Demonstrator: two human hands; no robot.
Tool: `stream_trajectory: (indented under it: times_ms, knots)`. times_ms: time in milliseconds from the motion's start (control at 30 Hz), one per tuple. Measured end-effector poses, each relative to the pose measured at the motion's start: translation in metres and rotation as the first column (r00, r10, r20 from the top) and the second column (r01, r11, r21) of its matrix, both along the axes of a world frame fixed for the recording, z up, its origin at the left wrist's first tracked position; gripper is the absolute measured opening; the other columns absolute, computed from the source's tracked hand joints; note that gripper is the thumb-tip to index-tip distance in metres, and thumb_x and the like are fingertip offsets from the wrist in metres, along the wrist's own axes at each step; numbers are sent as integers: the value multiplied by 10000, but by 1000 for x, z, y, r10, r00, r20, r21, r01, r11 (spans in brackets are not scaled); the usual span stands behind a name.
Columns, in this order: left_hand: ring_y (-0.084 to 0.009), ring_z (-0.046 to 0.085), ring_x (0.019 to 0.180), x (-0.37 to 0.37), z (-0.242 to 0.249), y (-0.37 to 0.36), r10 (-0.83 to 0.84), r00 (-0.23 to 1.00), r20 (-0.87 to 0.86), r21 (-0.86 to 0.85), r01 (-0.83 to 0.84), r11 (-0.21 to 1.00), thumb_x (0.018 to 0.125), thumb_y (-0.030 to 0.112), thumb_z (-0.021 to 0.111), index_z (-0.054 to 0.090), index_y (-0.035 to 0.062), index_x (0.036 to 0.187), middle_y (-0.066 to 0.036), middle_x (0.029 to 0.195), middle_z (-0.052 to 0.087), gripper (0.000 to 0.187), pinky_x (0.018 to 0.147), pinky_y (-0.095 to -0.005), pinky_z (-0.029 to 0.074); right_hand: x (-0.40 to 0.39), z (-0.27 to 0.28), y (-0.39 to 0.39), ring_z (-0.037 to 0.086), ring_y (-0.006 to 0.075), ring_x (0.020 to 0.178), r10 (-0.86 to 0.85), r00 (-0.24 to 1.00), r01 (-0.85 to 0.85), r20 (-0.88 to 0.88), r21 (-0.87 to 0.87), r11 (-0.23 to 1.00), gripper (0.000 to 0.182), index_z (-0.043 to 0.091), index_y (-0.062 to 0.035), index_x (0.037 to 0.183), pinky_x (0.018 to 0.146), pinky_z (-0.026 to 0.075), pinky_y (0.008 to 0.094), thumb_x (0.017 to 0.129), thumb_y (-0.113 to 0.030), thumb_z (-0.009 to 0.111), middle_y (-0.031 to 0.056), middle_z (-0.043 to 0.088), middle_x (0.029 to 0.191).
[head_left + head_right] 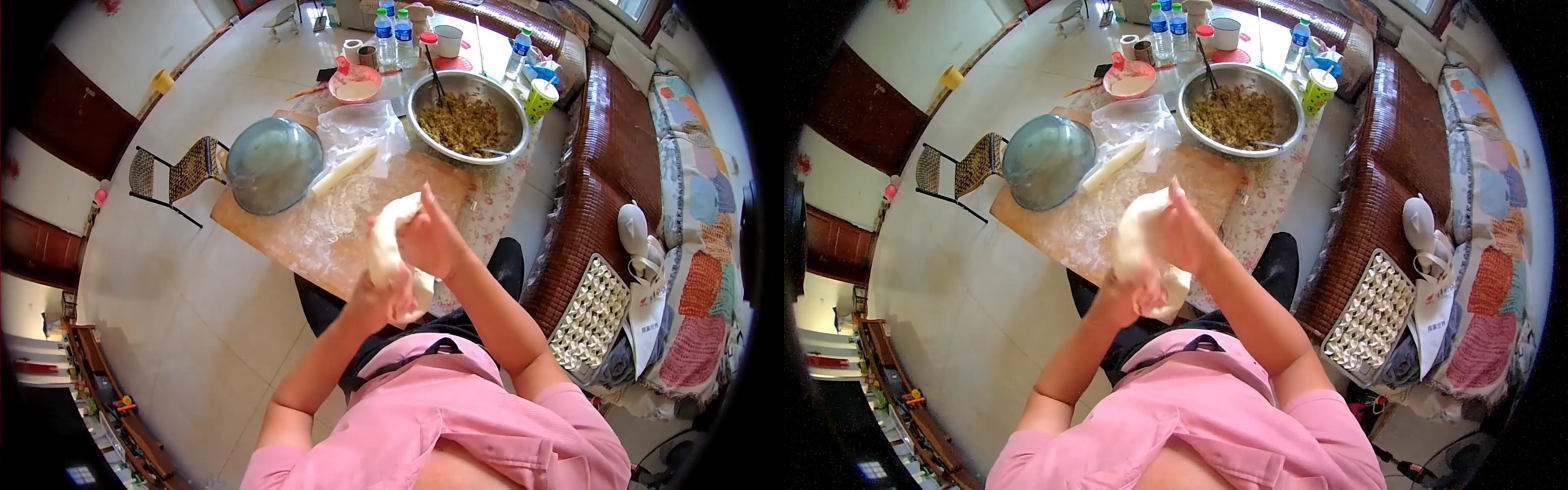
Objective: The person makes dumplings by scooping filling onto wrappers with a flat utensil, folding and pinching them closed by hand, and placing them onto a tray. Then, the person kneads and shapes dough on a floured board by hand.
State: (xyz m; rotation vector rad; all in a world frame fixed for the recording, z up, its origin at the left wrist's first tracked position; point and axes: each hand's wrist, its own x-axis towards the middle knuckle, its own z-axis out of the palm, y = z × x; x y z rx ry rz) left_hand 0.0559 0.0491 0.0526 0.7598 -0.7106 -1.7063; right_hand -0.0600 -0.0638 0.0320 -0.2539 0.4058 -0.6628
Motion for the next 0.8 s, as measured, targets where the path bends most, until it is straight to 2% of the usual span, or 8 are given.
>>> stream_trajectory:
  times_ms: [67, 100, 267, 333, 467, 600, 767, 800]
  knots:
    - [-143, 520, 585, 10, 10, -22, -10, 993, -119, -26, 7, 1000, 912, 372, 514, 524, 67, 909, -23, 649, 509, 305, 604, -329, 473, -15, -9, 16, 438, 232, 1190, 317, 888, -431, -333, -365, 826, 902, 352, -12, 1350, 967, 384, 344, 820, -735, 251, 119, 457, 1301]
    - [-146, 526, 596, 16, 15, -34, -21, 971, -237, -49, 9, 999, 923, 430, 471, 520, 74, 916, -34, 668, 527, 359, 629, -326, 484, -19, -11, 33, 570, 135, 936, 250, 819, -454, -517, -315, 834, 750, 400, -10, 1302, 819, 460, 282, 881, -630, 363, 69, 588, 1039]
    - [-215, 580, 739, 28, -6, -71, 93, 971, -221, 316, -19, 949, 912, 571, 349, 494, 37, 1026, -118, 834, 594, 565, 714, -353, 499, -12, -9, 65, 591, 162, 737, 290, 953, -290, -91, -555, 779, 431, 468, -45, 1117, 686, 479, 305, 854, -349, 621, 85, 586, 823]
    - [-308, 580, 979, 28, -23, -70, -105, 977, -187, 194, 142, 971, 890, 647, 244, 479, 17, 1186, -190, 1068, 582, 735, 838, -399, 478, -8, 1, 64, 574, 156, 654, 172, 965, -243, -198, -430, 870, 367, 484, -47, 1080, 615, 475, 301, 847, -289, 633, 74, 574, 760]
    - [-213, 579, 941, 13, -39, -35, -247, 950, -193, 158, 278, 948, 845, 712, 209, 414, 28, 1252, -103, 1050, 593, 821, 824, -351, 483, -1, 29, 49, 537, 144, 507, -127, 929, -12, -348, -370, 929, 185, 528, -56, 930, 457, 441, 274, 847, -185, 632, 51, 549, 648]
    - [-181, 581, 954, 2, -51, -19, -67, 966, 250, -134, 103, 986, 863, 483, 532, 484, 48, 1213, -104, 1009, 602, 560, 823, -323, 466, 0, 21, 33, 577, 159, 621, -229, 926, 74, -299, -452, 889, 282, 536, -42, 1034, 553, 482, 295, 867, -260, 603, 58, 579, 764]
    - [-116, 546, 641, -12, 3, -8, -238, 784, 573, 126, 203, 971, 805, 238, 653, 562, 43, 986, -19, 730, 579, 281, 571, -263, 433, -11, 31, 17, 568, 155, 658, -69, 978, 10, -196, -288, 958, 366, 530, -33, 1109, 604, 482, 299, 865, -300, 590, 43, 565, 803]
    - [-95, 512, 563, -17, 5, -5, -216, 715, 665, 165, 141, 976, 786, 189, 686, 570, 46, 920, 5, 666, 558, 228, 497, -251, 402, -7, 40, 19, 514, 118, 572, -102, 908, -17, -407, -278, 960, 260, 546, -59, 1018, 534, 438, 279, 878, -276, 567, 13, 532, 723]
